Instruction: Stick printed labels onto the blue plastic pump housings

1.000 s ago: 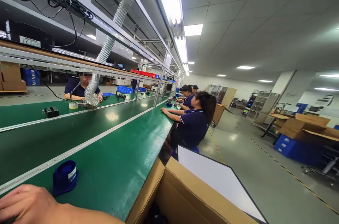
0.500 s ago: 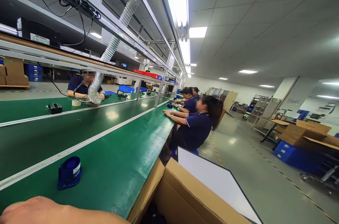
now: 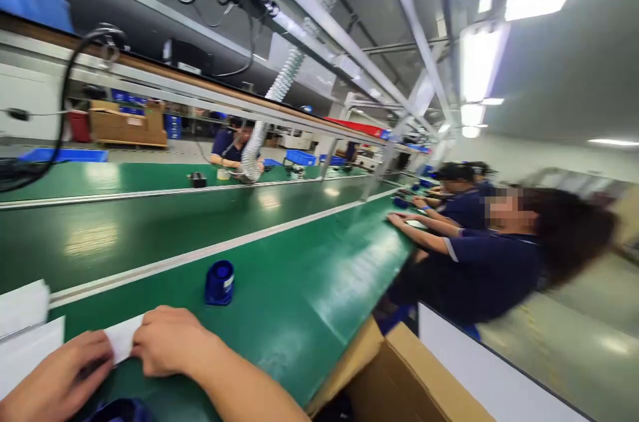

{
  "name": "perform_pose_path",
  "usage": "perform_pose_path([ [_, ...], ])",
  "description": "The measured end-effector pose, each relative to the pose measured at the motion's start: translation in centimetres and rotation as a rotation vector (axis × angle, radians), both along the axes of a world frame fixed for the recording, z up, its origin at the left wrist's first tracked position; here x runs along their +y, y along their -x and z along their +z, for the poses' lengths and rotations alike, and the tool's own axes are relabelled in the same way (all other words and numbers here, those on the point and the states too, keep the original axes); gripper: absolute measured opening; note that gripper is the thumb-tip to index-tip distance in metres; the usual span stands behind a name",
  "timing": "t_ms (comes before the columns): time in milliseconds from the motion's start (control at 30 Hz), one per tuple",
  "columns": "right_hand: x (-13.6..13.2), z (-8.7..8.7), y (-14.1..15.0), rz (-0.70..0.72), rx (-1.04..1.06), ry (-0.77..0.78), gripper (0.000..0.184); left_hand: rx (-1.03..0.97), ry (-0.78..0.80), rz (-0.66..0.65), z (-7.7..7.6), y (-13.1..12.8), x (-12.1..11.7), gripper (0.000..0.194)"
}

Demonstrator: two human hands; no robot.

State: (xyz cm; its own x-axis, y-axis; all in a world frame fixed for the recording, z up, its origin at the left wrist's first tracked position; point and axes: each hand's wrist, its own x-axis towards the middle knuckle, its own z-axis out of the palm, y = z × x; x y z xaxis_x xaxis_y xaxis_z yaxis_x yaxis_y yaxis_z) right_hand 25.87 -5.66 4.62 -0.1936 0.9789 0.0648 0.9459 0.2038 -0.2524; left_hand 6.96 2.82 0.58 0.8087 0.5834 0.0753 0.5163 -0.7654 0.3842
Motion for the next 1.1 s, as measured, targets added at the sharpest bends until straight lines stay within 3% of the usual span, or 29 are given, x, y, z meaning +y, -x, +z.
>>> perform_pose_path([
  [100, -0.5, 0.0, 0.1, 0.005, 0.02, 0.03, 0.008, 0.077, -0.017, 0.007, 1.2, 1.2, -0.5, 0.038],
  [233, 0.0, -0.4, 0.5, -0.069, 0.012, 0.08, 0.013, 0.184, -0.03, 0.02, 2.4, 0.5, -1.3, 0.031],
  [433, 1.2, 0.0, 1.3, -0.231, -0.032, 0.201, 0.012, 0.211, -0.019, -0.046, 2.6, 0.4, -0.1, 0.021],
  [600, 1.2, 0.8, 1.0, -0.239, -0.009, 0.277, 0.015, 0.187, -0.006, -0.086, 2.9, 0.8, 0.2, 0.02],
  [867, 1.3, 0.0, 1.8, -0.386, -0.072, 0.303, 0.02, 0.177, -0.018, -0.11, 3.1, 0.9, 0.2, 0.019],
  [1100, 0.3, 0.4, -0.3, -0.299, -0.019, 0.211, 0.017, 0.141, -0.023, -0.119, 3.3, 1.2, 0.3, 0.018],
])
